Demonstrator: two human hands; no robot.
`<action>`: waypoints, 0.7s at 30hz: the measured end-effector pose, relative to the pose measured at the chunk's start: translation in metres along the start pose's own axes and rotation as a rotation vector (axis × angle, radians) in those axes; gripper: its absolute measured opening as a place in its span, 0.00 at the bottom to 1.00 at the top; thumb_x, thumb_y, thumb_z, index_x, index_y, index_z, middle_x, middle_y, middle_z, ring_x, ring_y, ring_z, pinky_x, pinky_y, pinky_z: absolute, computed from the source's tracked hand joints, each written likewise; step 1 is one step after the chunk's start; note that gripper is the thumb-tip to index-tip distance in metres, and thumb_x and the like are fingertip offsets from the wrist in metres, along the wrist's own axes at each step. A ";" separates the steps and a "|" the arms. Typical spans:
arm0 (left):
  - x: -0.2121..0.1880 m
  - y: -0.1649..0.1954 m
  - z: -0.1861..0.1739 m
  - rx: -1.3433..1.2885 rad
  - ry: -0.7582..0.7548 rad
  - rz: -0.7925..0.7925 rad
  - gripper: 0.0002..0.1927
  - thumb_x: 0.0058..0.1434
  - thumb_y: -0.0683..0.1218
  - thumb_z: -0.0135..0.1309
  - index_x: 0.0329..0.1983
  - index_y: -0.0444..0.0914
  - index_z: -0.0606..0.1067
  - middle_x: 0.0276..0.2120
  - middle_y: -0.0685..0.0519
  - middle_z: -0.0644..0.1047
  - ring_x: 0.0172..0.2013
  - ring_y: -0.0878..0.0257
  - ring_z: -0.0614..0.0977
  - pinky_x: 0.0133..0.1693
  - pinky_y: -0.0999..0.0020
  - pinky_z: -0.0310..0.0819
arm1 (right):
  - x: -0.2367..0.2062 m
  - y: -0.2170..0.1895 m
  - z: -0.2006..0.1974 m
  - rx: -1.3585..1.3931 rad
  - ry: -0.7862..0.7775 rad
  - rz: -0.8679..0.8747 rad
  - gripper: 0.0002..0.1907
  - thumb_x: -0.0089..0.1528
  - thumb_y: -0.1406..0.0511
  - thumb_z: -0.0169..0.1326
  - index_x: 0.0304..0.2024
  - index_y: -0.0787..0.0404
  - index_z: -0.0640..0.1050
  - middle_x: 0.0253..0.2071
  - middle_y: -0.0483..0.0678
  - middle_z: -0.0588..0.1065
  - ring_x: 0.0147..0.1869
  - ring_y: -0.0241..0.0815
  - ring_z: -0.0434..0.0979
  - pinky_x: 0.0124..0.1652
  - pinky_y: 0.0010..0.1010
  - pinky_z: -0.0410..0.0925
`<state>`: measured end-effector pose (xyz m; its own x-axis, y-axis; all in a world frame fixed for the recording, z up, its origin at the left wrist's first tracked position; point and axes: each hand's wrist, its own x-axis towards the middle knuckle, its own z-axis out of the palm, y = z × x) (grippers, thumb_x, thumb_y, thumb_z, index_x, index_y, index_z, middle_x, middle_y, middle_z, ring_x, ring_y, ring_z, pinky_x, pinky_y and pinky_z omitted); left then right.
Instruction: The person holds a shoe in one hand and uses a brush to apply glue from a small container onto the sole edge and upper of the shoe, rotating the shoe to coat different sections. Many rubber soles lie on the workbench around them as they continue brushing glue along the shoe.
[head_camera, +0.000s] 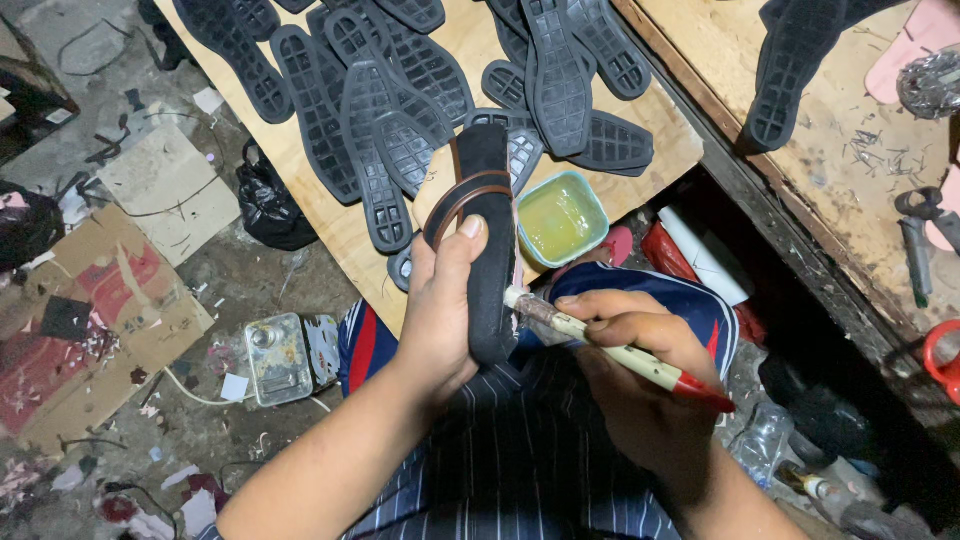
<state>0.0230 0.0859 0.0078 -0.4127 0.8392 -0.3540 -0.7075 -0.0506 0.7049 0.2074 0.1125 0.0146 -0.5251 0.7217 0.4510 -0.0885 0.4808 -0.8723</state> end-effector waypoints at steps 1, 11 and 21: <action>0.000 0.000 -0.001 0.001 0.001 -0.001 0.14 0.69 0.51 0.48 0.50 0.38 0.65 0.33 0.49 0.75 0.29 0.63 0.78 0.30 0.67 0.76 | 0.000 0.000 0.000 -0.003 -0.009 -0.011 0.14 0.65 0.79 0.54 0.50 0.63 0.68 0.54 0.58 0.76 0.58 0.47 0.80 0.57 0.37 0.76; 0.003 -0.002 -0.004 0.026 0.086 -0.010 0.18 0.66 0.54 0.51 0.50 0.39 0.64 0.31 0.48 0.75 0.26 0.61 0.78 0.27 0.66 0.76 | 0.000 -0.010 -0.008 0.022 -0.068 -0.006 0.14 0.63 0.80 0.53 0.47 0.62 0.69 0.54 0.59 0.76 0.56 0.47 0.81 0.56 0.36 0.76; 0.002 -0.001 -0.002 0.009 0.023 0.034 0.17 0.66 0.52 0.50 0.52 0.38 0.66 0.34 0.50 0.75 0.28 0.64 0.78 0.28 0.68 0.77 | 0.003 0.000 -0.002 0.039 -0.007 0.034 0.15 0.66 0.79 0.51 0.52 0.62 0.68 0.57 0.58 0.74 0.63 0.48 0.78 0.62 0.38 0.73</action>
<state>0.0216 0.0870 0.0053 -0.4499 0.8243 -0.3438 -0.6875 -0.0739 0.7224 0.2070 0.1159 0.0160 -0.5345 0.7334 0.4201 -0.1034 0.4366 -0.8937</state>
